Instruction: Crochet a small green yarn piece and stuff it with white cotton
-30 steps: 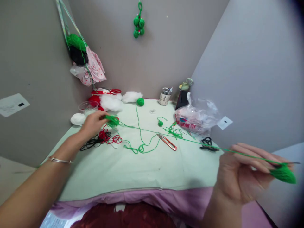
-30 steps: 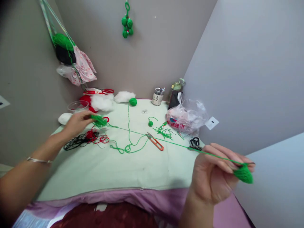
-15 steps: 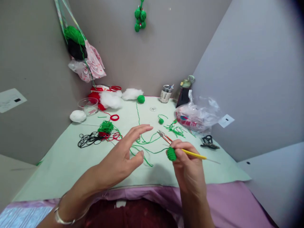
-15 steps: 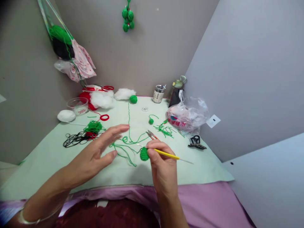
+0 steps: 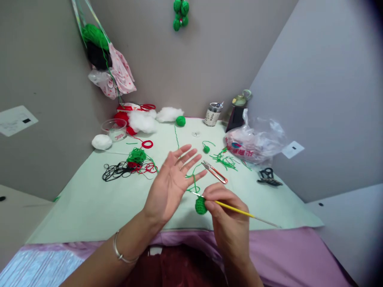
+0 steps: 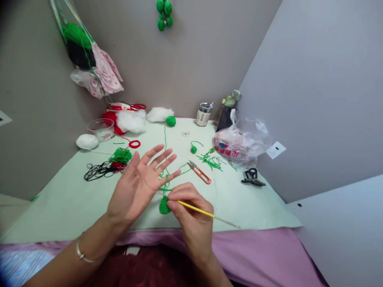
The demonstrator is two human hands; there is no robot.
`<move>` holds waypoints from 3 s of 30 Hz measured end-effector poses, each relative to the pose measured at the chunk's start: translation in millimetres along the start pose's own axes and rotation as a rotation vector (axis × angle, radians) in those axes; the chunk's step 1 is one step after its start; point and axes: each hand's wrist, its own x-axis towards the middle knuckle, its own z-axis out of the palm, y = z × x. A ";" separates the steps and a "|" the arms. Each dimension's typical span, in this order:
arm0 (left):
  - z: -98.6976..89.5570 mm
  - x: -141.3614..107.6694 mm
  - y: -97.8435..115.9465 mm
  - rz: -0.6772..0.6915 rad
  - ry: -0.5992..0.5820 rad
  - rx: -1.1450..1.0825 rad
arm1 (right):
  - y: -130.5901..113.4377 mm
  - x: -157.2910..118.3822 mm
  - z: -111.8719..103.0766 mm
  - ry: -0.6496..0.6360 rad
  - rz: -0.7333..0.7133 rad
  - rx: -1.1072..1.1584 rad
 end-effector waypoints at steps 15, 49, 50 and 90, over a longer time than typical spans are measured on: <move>-33.9 -20.0 -26.3 -0.039 -0.209 0.571 | 17.3 0.0 -11.2 0.112 -0.110 -0.124; -47.1 -19.4 -26.8 -0.085 -0.138 0.530 | 17.1 6.7 -24.3 -0.046 0.113 0.126; -46.4 -19.7 -26.5 -0.078 -0.129 0.552 | 16.3 6.0 -25.4 -0.055 0.102 0.096; -35.2 -16.2 -32.2 -0.316 0.052 0.112 | 20.0 -4.8 -22.6 0.018 -0.354 -0.484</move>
